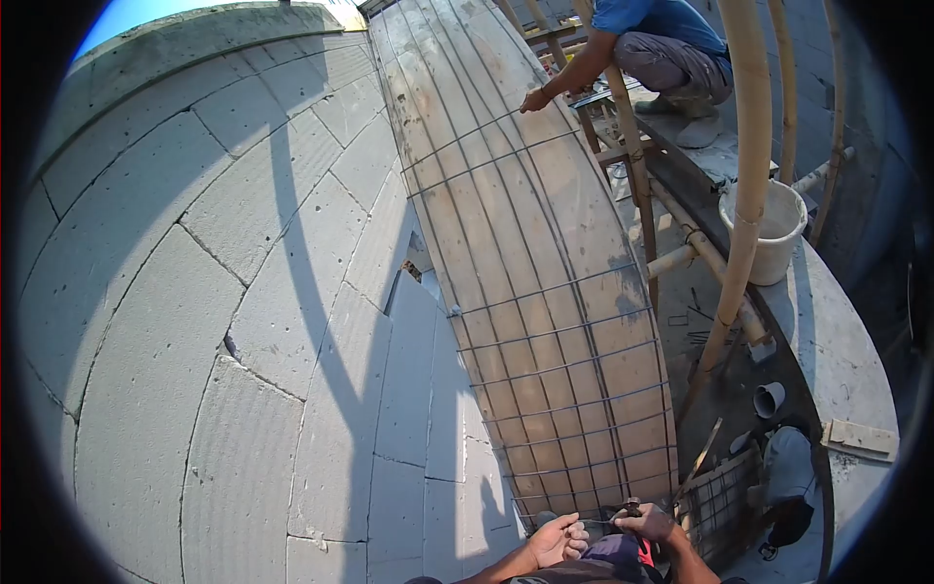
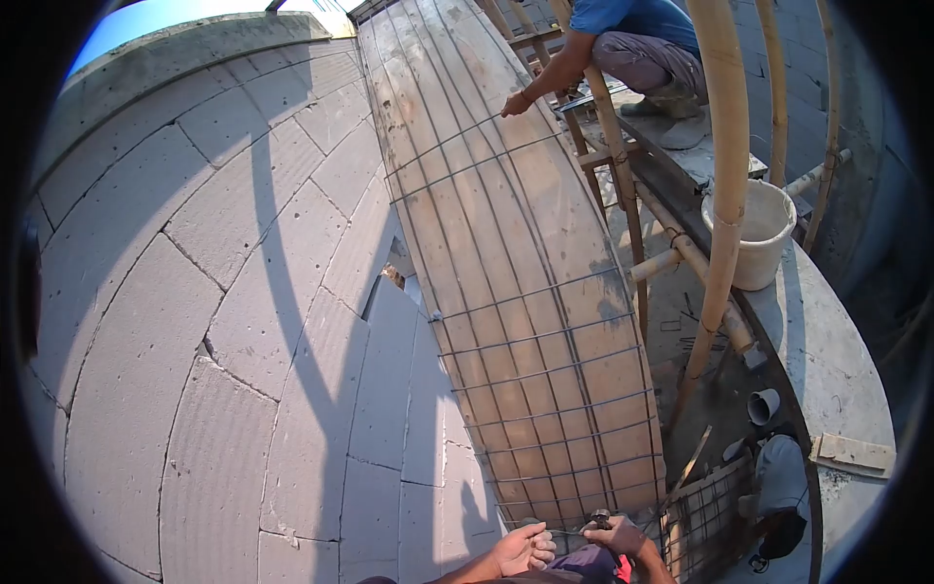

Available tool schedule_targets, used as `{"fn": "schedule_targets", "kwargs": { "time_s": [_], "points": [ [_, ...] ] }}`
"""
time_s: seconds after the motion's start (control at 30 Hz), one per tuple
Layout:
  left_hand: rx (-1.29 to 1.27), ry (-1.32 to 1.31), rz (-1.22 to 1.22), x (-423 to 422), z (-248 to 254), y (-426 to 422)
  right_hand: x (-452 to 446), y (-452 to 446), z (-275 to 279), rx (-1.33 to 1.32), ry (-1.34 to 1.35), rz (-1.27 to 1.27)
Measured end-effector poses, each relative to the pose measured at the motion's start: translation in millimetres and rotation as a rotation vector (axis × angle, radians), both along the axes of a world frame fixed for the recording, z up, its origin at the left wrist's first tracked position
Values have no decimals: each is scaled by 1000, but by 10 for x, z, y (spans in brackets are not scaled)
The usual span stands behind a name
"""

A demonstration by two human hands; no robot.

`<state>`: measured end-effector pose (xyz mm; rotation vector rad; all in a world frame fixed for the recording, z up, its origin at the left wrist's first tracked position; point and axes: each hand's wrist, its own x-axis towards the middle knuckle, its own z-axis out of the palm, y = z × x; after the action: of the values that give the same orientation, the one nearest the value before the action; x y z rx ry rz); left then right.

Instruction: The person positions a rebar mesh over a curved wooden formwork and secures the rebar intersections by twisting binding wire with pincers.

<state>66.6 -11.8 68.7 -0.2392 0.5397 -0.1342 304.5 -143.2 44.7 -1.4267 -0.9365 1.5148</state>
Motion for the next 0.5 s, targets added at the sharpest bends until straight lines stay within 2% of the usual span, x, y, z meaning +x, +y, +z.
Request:
{"fn": "schedule_targets", "kwargs": {
  "time_s": [0.17, 0.33, 0.5],
  "points": [
    [49, -84, 23, -58, -27, 23, -22, 71, -52, -104, 69, 16],
    [206, 44, -47, -102, 108, 10, -4, 125, -98, -74, 115, 43],
    [316, 72, -60, -137, 128, -38, 85, 187, 23, -188, 146, 98]
  ]
}}
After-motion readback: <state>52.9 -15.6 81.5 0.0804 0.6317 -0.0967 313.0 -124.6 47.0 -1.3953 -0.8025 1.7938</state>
